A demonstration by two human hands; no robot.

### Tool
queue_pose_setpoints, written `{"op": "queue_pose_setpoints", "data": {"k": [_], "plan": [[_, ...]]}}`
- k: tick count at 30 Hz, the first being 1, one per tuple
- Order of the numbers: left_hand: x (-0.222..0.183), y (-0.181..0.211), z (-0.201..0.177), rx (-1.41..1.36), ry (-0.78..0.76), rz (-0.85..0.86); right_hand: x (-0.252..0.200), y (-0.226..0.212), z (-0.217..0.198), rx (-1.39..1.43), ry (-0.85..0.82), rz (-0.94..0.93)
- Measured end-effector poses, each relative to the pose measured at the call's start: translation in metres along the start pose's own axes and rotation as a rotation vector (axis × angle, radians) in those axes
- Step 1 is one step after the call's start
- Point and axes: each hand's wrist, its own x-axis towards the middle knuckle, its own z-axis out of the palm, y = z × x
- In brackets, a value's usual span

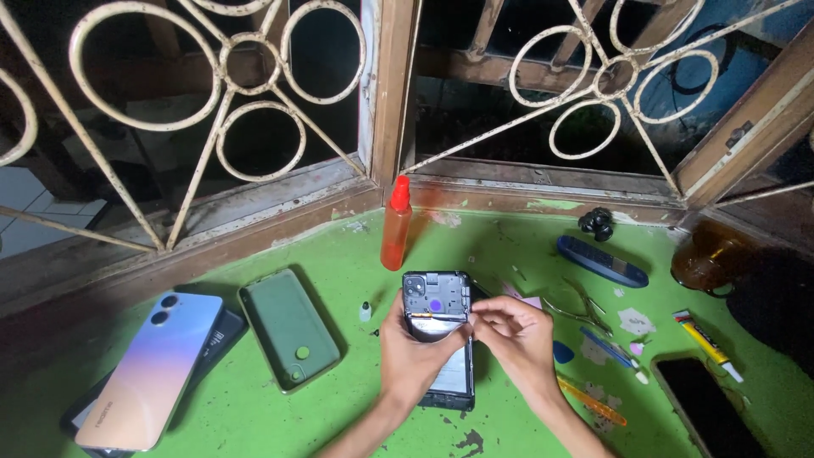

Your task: Cleaning the internal frame and components of a disassembled smartphone using a cloth and a brush.

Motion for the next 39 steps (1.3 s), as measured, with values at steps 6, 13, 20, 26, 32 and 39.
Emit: {"op": "queue_pose_setpoints", "data": {"k": [6,13,20,26,32,39], "plan": [[-0.003,0.009,0.000,0.044,0.030,-0.048,-0.004,-0.001,0.000,0.113,-0.002,-0.085],[-0.007,0.014,0.000,0.136,0.019,-0.046,-0.002,0.007,-0.004,-0.030,0.038,-0.084],[-0.007,-0.003,0.000,0.158,-0.018,0.035,-0.006,0.004,0.001,-0.055,0.084,-0.131],[-0.010,0.008,0.003,0.132,0.025,-0.035,-0.011,0.010,0.003,-0.127,0.128,-0.233],[-0.011,0.004,0.001,0.179,0.025,0.014,-0.010,0.012,0.003,-0.104,0.134,-0.213],[-0.013,0.011,0.003,0.166,0.071,-0.021,-0.017,0.004,0.008,-0.140,0.171,-0.336]]}}
